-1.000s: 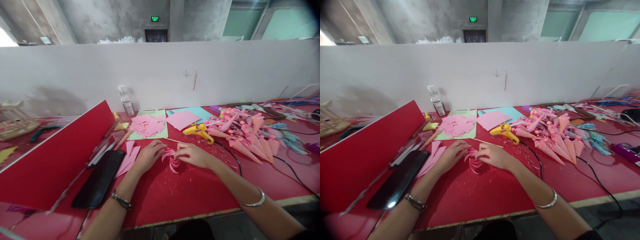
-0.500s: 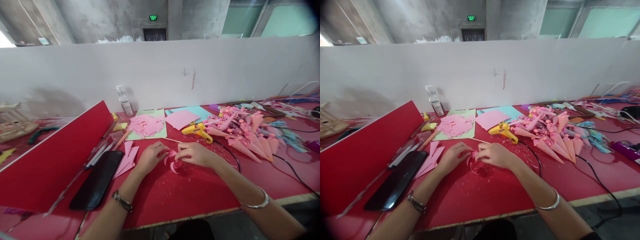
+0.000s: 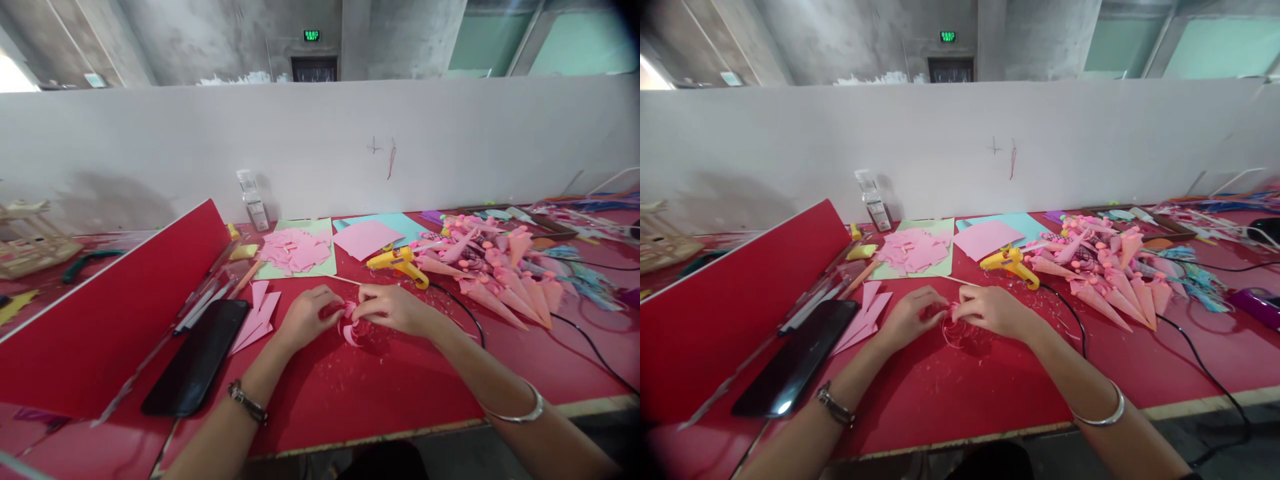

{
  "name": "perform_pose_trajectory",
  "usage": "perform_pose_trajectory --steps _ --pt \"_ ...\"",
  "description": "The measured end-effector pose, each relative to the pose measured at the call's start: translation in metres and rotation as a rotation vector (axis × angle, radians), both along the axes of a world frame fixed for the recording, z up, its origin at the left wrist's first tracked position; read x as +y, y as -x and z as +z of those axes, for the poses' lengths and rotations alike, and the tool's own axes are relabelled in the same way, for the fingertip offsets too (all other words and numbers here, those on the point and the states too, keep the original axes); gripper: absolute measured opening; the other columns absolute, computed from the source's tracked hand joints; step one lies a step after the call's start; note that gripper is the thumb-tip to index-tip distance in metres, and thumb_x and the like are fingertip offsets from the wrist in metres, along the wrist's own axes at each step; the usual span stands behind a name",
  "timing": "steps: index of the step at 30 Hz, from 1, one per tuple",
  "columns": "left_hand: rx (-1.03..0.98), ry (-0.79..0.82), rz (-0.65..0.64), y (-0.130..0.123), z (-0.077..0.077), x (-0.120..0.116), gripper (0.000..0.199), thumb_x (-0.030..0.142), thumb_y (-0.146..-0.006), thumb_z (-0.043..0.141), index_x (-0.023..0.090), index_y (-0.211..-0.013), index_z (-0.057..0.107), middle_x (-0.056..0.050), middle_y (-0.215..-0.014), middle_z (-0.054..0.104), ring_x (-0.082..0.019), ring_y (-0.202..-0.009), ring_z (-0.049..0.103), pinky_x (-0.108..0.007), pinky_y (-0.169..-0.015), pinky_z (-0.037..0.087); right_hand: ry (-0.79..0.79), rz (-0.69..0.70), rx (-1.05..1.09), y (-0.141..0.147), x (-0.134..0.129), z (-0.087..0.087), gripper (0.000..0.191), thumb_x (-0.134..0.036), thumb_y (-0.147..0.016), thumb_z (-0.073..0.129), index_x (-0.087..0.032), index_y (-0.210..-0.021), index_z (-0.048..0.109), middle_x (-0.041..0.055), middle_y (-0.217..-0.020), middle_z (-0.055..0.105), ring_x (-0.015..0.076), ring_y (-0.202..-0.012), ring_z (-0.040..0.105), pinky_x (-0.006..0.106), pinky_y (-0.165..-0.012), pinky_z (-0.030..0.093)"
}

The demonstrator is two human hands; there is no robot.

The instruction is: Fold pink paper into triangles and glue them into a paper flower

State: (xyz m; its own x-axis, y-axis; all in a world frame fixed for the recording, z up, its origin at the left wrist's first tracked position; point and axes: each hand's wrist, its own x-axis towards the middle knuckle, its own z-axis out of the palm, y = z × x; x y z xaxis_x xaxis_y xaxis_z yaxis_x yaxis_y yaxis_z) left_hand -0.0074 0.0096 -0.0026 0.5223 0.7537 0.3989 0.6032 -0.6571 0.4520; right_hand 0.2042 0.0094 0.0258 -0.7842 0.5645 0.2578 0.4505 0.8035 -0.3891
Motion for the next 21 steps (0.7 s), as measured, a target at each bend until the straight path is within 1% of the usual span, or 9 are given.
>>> perform_pose_trajectory --steps 4,8,12,14,17,21 --pt "0.029 -0.023 0.004 0.0007 -0.0022 0.0031 0.011 0.02 -0.077 0.051 0.019 -0.083 0.06 -0.002 -0.076 0.057 -0.011 -0.067 0.051 -0.023 -0.064 0.039 -0.02 0.006 -0.014 0.0013 -0.0003 -0.0007 0.023 -0.023 -0.085 0.041 -0.022 -0.086 0.064 0.0019 -0.08 0.05 0.01 -0.068 0.047 0.02 -0.06 0.034" --pt "0.075 -0.051 0.004 0.0005 -0.0008 0.0038 0.01 0.021 -0.076 0.053 0.019 -0.081 0.06 -0.001 -0.076 0.058 -0.012 -0.069 0.052 -0.025 -0.066 0.037 -0.034 0.013 -0.03 0.0026 -0.0008 -0.0007 0.023 -0.022 -0.085 0.041 -0.022 -0.086 0.064 0.0015 -0.08 0.05 0.0098 -0.068 0.047 0.02 -0.06 0.034" --pt "0.077 -0.047 0.01 -0.0015 0.0008 0.002 0.008 0.021 -0.076 0.053 0.018 -0.078 0.061 -0.002 -0.079 0.059 -0.012 -0.072 0.053 -0.025 -0.067 0.036 -0.019 0.025 -0.031 0.0042 -0.0013 -0.0008 0.023 -0.023 -0.085 0.04 -0.023 -0.088 0.064 0.0021 -0.082 0.051 0.0105 -0.071 0.049 0.02 -0.062 0.034" --pt "0.074 -0.034 0.026 -0.0016 0.0001 0.0021 0.008 0.021 -0.075 0.054 0.018 -0.076 0.061 -0.001 -0.077 0.058 -0.012 -0.07 0.052 -0.024 -0.066 0.036 -0.003 0.021 -0.025 0.005 -0.0022 -0.0002 0.022 -0.024 -0.084 0.042 -0.023 -0.089 0.063 0.0023 -0.083 0.052 0.011 -0.073 0.049 0.021 -0.064 0.035" --pt "0.059 -0.02 0.1 0.0007 -0.0021 0.0041 0.007 0.019 -0.074 0.054 0.018 -0.076 0.061 -0.001 -0.075 0.057 -0.011 -0.065 0.05 -0.023 -0.062 0.036 0.027 0.017 -0.007 0.0053 -0.0038 0.002 0.021 -0.026 -0.084 0.043 -0.022 -0.09 0.062 0.0027 -0.085 0.053 0.0117 -0.076 0.05 0.022 -0.067 0.036" --pt "0.034 -0.024 0.26 0.0054 -0.0028 0.0068 0.005 0.019 -0.073 0.055 0.018 -0.075 0.059 -0.001 -0.074 0.057 -0.011 -0.061 0.049 -0.022 -0.059 0.036 0.046 -0.007 0.017 0.0043 -0.0031 0.0023 0.022 -0.028 -0.085 0.041 -0.021 -0.091 0.061 0.0032 -0.085 0.052 0.0125 -0.078 0.05 0.023 -0.069 0.037"
